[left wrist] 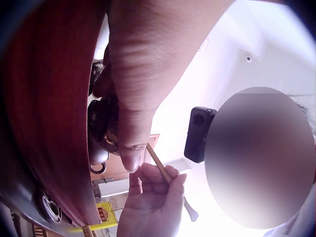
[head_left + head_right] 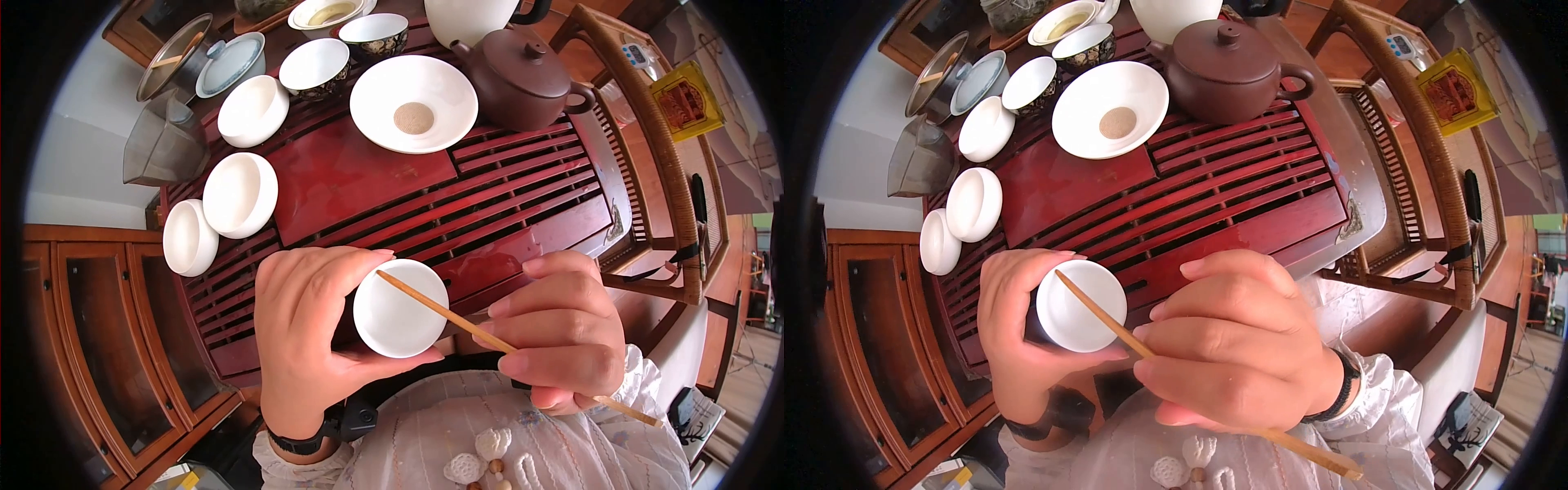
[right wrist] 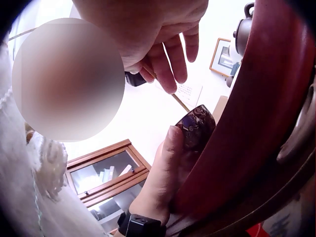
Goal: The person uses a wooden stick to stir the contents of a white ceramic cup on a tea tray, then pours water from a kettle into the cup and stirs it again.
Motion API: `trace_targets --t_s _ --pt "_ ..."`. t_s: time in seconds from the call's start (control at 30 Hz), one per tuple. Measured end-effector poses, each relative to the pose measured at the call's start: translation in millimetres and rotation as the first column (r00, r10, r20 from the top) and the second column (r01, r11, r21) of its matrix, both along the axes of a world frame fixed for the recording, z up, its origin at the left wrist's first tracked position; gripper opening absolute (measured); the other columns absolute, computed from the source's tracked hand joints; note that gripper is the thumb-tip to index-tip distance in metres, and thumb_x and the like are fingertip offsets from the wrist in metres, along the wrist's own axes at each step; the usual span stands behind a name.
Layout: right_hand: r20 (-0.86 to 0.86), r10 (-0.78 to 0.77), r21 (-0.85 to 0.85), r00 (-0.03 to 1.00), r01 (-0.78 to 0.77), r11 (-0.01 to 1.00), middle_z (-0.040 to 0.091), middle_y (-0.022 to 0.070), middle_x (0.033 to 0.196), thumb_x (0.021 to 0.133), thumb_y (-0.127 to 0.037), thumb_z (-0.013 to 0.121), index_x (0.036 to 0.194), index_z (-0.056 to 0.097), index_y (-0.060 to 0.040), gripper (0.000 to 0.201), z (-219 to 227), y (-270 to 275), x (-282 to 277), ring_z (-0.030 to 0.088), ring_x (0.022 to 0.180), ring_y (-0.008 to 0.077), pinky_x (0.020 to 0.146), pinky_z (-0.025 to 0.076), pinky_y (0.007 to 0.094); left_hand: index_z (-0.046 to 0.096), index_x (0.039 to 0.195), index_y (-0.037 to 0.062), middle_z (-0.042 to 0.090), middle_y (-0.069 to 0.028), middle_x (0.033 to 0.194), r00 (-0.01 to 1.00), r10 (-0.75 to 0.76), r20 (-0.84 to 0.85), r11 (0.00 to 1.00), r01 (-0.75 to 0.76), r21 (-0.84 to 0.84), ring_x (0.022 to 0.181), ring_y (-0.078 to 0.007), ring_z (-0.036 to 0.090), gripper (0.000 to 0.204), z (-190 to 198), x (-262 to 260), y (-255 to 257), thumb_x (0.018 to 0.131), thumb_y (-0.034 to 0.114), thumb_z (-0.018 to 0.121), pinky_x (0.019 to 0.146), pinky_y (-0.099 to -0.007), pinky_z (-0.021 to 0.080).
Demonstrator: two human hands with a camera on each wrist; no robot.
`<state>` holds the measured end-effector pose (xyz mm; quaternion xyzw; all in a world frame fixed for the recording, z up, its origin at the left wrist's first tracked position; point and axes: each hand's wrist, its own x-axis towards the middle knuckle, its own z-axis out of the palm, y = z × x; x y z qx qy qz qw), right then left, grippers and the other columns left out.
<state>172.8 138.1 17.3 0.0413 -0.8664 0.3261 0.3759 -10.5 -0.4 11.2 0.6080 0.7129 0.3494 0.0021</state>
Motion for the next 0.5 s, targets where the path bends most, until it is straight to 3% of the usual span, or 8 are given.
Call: trace_targets --t_s 0.2,0.27,0.37,0.5 --pt "-0.017 -0.01 0.017 1.0 0.01 1.0 0.068 0.0091 0.091 0.087 -0.029 0.069 0.097 0.064 -0.0062 0.025 -2.6 1.3 0.3 0.063 0.082 0.0254 0.08 0.05 0.0425 0.064 0.102 0.0053 0.065 -0.0081 0.094 1.0 -0.002 -0.003 1.0 0.002 -0.013 0.086 -0.0279 0.059 0.076 2.1 -0.8 0.7 0.04 0.039 0.093 0.08 -0.0395 0.043" --pt "-0.024 -0.008 0.013 1.0 0.008 1.0 0.068 0.009 0.091 0.086 -0.028 0.069 0.097 0.064 -0.006 0.025 -2.1 0.3 -0.5 0.063 0.082 0.0253 0.08 0.05 0.0423 0.064 0.105 0.0097 0.067 -0.0024 0.093 1.0 -0.016 -0.002 0.999 0.016 0.036 0.083 -0.022 0.062 0.071 0.8 -2.1 2.7 0.047 0.041 0.091 0.075 -0.0366 0.041" --pt "0.02 0.071 -0.015 0.997 -0.07 0.997 0.067 0.0081 0.087 0.083 -0.025 0.071 0.097 0.065 -0.0053 0.025 1.1 -5.0 -3.3 0.063 0.08 0.0255 0.081 0.05 0.0423 0.063 0.106 0.0098 0.067 -0.0022 0.093 0.999 -0.042 -0.018 0.999 0.042 0.005 0.083 -0.022 0.062 0.071 1.9 -3.4 1.6 0.048 0.04 0.09 0.074 -0.0369 0.04" --pt "0.08 0.054 -0.051 0.995 -0.05 0.997 0.067 0.0075 0.084 0.082 -0.023 0.072 0.097 0.065 -0.0056 0.024 -0.7 -3.1 0.3 0.064 0.08 0.0256 0.081 0.05 0.043 0.063 0.108 0.0109 0.066 -0.0016 0.095 0.998 -0.025 -0.058 0.998 0.028 0.05 0.083 -0.0219 0.062 0.07 -0.3 -3.6 1.9 0.049 0.039 0.09 0.073 -0.0371 0.04"
